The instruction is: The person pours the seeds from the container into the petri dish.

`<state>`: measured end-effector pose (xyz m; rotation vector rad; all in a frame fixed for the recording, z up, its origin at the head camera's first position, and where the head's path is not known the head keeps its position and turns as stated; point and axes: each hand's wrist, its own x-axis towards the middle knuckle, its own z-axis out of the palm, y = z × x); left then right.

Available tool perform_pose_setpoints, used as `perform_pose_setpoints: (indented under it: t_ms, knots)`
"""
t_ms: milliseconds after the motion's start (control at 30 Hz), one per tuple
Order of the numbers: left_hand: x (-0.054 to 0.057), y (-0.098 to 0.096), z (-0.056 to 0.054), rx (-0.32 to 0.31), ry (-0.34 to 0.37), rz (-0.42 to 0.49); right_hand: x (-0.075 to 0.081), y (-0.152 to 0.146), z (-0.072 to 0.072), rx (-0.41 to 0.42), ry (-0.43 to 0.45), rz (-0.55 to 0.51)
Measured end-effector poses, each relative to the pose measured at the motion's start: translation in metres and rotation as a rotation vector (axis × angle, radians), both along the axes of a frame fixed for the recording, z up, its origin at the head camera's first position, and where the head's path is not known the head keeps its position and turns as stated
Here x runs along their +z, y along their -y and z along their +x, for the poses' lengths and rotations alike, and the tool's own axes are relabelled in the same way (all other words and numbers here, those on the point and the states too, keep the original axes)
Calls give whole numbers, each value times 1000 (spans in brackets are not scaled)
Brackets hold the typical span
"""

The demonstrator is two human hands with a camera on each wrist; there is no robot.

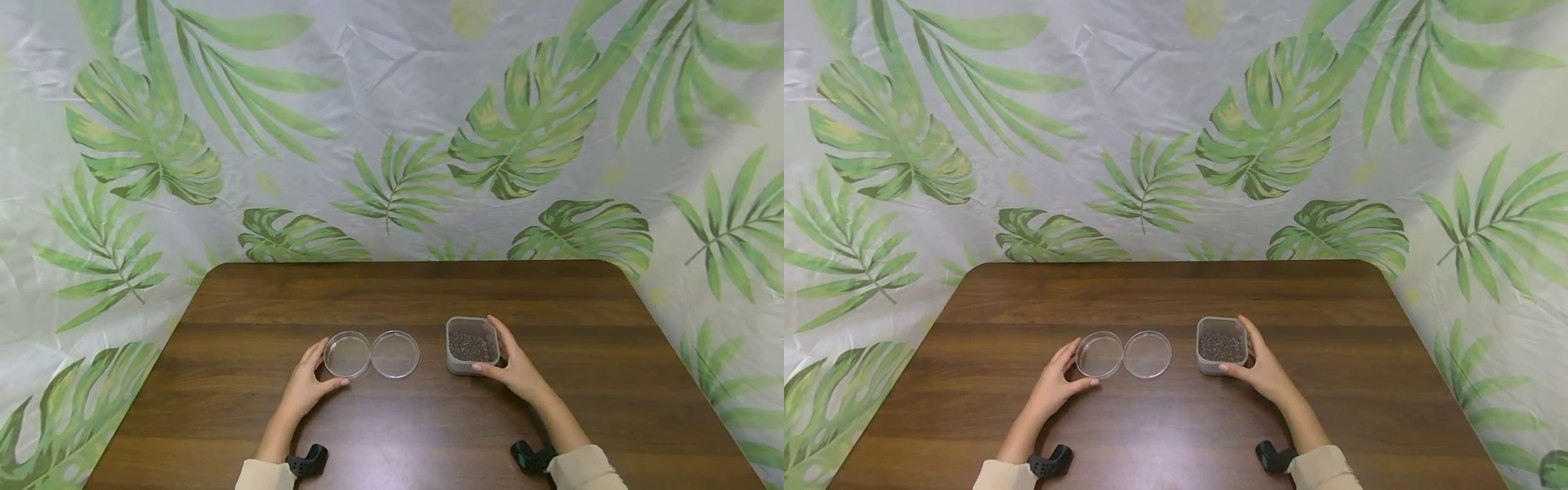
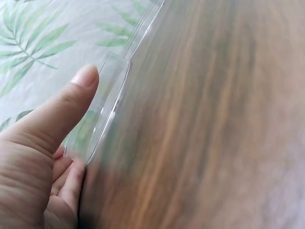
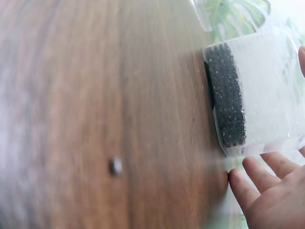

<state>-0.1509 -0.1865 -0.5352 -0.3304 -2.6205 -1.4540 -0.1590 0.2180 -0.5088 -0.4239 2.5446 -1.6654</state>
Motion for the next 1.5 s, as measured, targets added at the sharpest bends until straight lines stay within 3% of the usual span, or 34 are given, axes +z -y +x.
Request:
perform_pose_setpoints:
  t_ms: [133, 400, 867, 1500]
  knots:
    - [-1, -1, -2, 10, -5, -18, -4, -1, -1, 5, -8, -40]
    - [-2, 0, -2, 24, 3, -24, 25, 11, 9, 0, -18, -113]
    - [-1, -2, -2, 38, -5, -28, -4, 4, -2, -75, 2, -263]
    - [0, -2, 0, 46, 19, -26, 12, 9, -3, -164, -56, -232]
